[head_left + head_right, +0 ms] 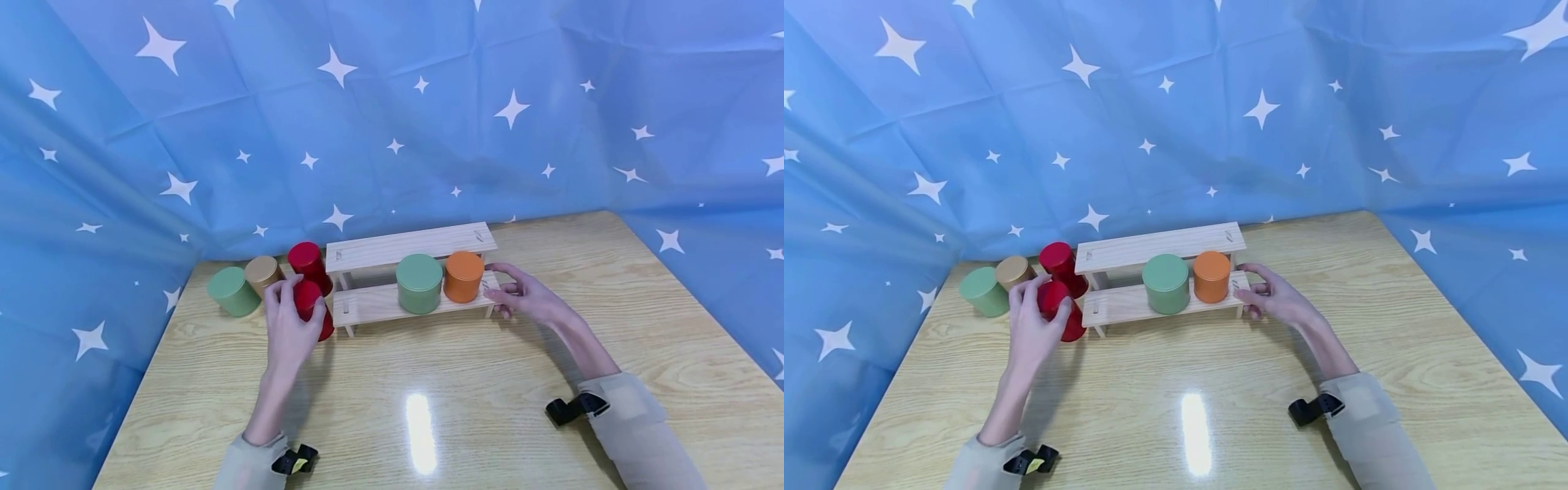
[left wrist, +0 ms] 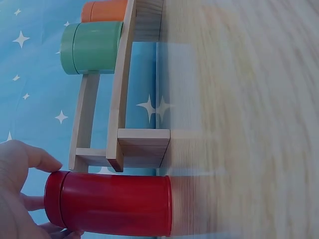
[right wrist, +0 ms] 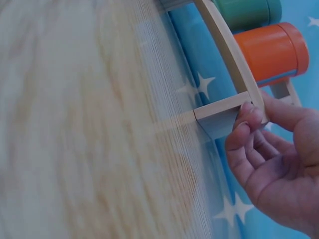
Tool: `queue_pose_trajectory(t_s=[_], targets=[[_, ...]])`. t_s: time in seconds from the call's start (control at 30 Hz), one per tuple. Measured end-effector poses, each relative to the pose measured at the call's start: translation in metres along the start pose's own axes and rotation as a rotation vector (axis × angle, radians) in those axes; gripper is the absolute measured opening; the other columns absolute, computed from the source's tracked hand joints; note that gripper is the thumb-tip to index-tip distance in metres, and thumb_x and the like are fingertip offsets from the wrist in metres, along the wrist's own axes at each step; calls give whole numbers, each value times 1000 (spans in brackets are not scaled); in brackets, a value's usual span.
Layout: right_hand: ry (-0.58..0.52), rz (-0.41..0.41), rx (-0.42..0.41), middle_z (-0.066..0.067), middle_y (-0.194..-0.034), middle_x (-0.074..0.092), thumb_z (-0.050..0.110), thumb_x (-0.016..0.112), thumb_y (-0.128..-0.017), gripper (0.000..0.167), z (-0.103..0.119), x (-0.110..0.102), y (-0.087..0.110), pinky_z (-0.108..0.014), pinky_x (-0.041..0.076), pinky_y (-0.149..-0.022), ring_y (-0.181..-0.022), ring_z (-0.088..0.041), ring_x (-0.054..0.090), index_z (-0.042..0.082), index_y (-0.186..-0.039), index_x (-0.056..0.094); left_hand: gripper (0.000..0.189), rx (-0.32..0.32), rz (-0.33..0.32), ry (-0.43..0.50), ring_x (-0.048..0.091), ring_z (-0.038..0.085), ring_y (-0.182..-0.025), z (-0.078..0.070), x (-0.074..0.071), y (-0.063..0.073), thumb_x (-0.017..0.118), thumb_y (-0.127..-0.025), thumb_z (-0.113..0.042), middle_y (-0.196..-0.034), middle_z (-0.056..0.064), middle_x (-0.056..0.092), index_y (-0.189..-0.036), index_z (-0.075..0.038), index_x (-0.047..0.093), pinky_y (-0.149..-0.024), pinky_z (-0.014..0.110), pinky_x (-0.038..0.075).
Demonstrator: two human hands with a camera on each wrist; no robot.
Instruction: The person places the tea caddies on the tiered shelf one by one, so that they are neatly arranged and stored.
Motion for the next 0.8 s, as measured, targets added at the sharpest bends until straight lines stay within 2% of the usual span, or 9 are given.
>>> queue_pose_trajectory(t_s=[0.4,0.57,0.8], targets=[[12,-3,12,-13,-79,60,20,61,-103,67,-1,0,0,-35,54,-63,-65,-22,61,8,-158,24,70,-36,76,12,48,40,-123,9,4,-1,76,-83,-4,-136,25,43,-143,2,41,-95,58,51],[12,-2,16,-13,-80,60,21,61,-103,68,-1,0,0,-35,54,-63,-66,-22,61,8,-158,23,72,-45,46,57,49,37,-123,10,0,-2,80,-79,-2,-135,22,48,-140,4,42,-95,56,50],[15,1,20,-15,-81,60,22,61,-103,69,-1,0,1,-36,53,-63,-66,-23,61,7,-158,22,66,-8,-31,89,53,36,-119,2,-8,-4,81,-80,-3,-131,20,53,-135,4,47,-93,54,52]])
Point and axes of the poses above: each hand's wrist, its own y-axis away from the middle knuckle, its own x-axis out of the palm, z = x × y, the point moved 6 cm from there along -y, towards the middle knuckle
